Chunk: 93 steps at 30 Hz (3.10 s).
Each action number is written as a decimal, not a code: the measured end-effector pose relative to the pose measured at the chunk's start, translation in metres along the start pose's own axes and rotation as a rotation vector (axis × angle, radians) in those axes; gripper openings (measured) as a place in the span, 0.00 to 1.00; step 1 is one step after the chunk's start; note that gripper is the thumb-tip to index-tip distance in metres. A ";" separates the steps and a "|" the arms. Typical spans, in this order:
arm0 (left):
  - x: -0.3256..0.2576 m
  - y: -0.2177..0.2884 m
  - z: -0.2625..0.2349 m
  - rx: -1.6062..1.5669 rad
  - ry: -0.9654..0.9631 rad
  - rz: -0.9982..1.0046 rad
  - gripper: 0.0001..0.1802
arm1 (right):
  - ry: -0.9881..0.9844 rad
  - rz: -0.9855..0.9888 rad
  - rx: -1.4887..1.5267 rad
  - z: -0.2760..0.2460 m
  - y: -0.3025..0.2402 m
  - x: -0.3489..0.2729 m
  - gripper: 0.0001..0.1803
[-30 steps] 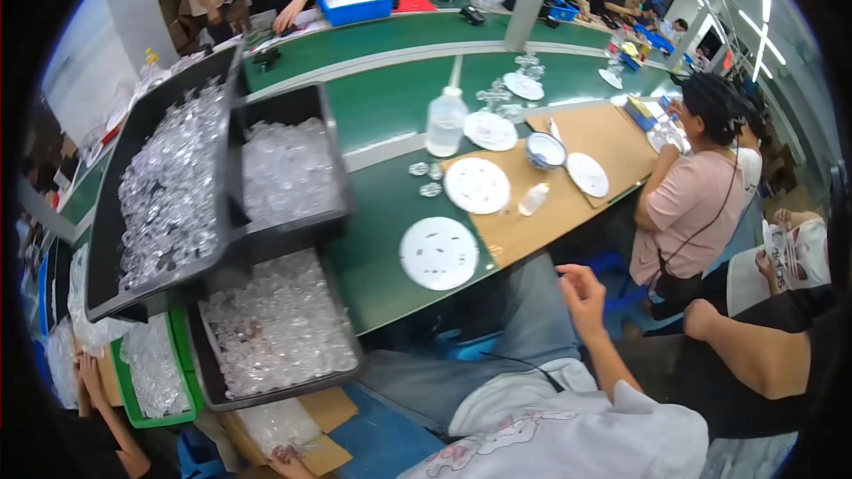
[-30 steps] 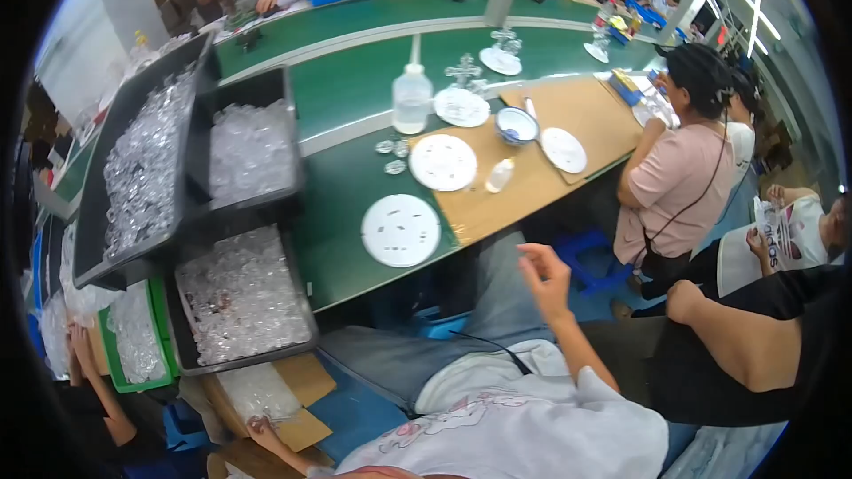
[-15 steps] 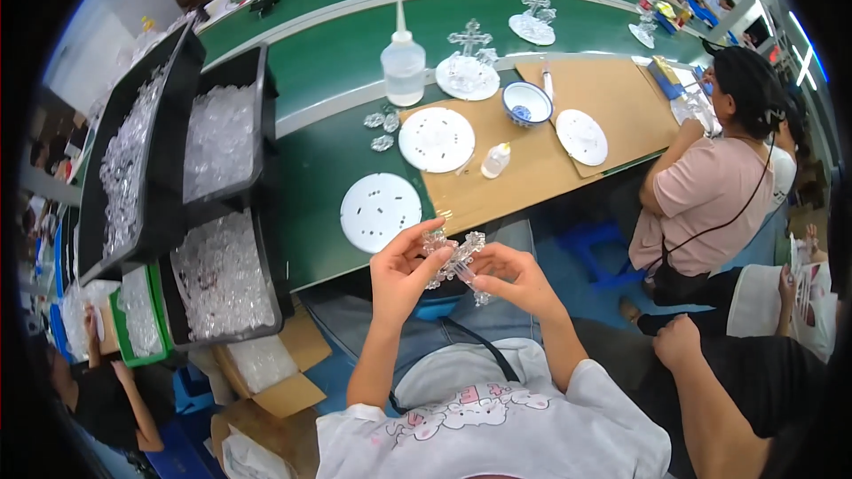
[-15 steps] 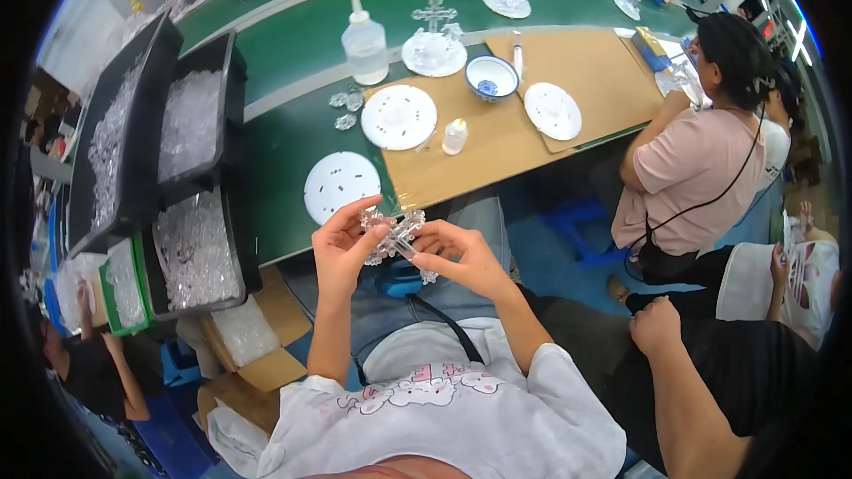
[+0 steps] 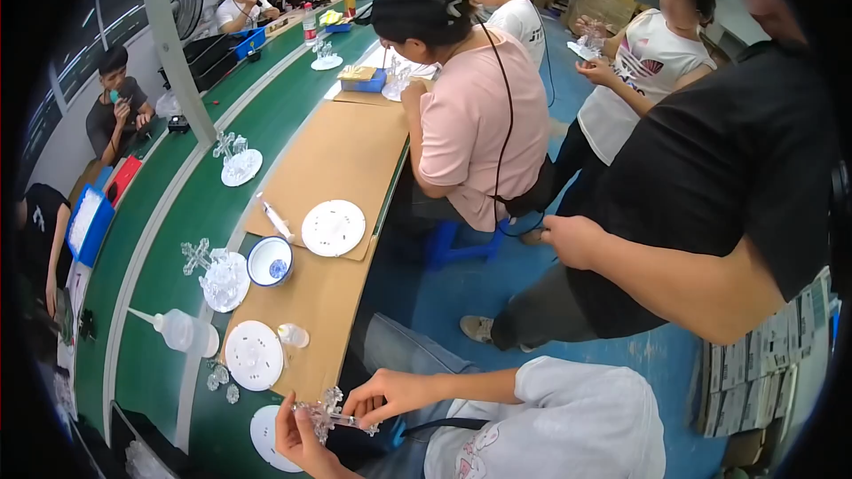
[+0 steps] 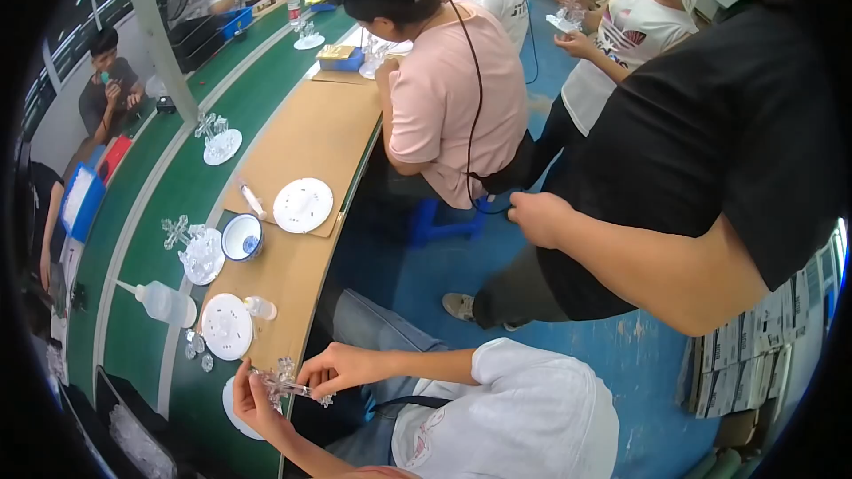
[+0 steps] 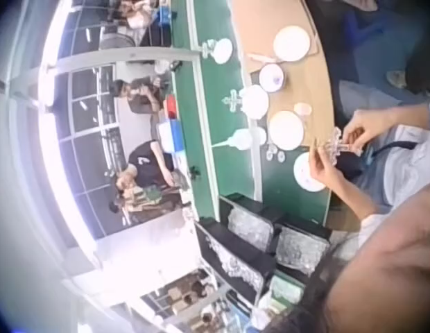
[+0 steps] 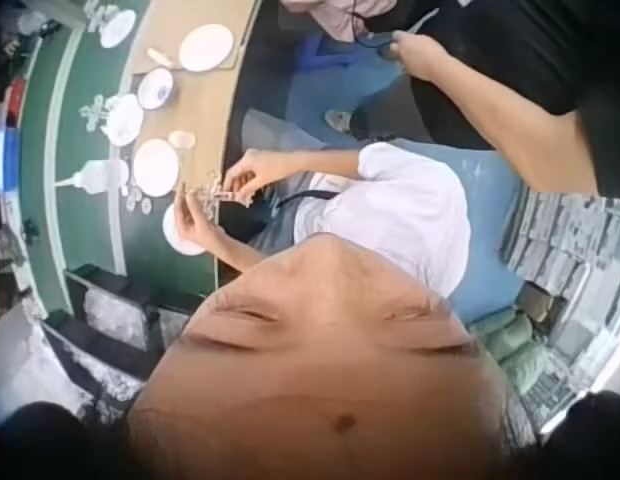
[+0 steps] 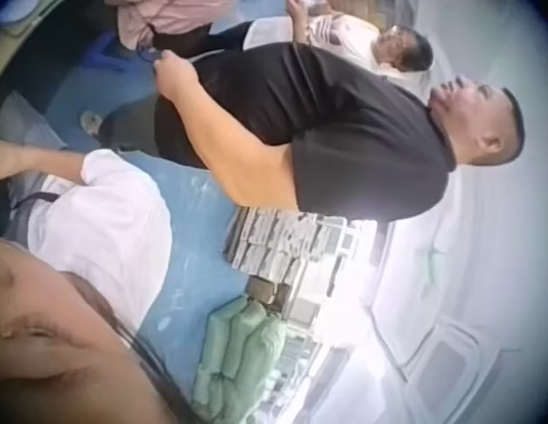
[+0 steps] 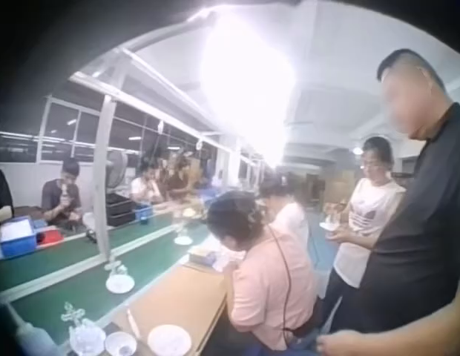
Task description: Assembling decorative light fixtures by gluing clear plastic snowflake-like pieces onto a circular white base.
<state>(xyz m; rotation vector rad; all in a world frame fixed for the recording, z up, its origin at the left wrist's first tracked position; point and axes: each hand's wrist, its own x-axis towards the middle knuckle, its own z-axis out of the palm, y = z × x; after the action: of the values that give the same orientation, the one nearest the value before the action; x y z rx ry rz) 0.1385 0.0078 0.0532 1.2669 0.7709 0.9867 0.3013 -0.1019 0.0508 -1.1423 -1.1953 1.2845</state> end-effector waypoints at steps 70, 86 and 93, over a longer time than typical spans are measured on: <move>-0.088 -0.020 -0.034 -0.212 0.437 -0.065 0.06 | -0.398 -0.131 -0.381 0.022 -0.077 0.108 0.14; -0.093 -0.023 -0.026 -0.227 0.385 -0.164 0.06 | -0.450 -0.216 -0.461 0.011 -0.068 0.099 0.12; -0.102 -0.029 -0.030 -0.190 0.354 -0.222 0.07 | -0.467 -0.279 -0.426 0.014 -0.058 0.098 0.11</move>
<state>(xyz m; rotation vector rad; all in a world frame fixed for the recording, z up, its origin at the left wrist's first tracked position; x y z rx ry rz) 0.0759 -0.0736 0.0141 0.8320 1.0395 1.0865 0.2858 -0.0037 0.1092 -0.9402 -1.9740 1.1396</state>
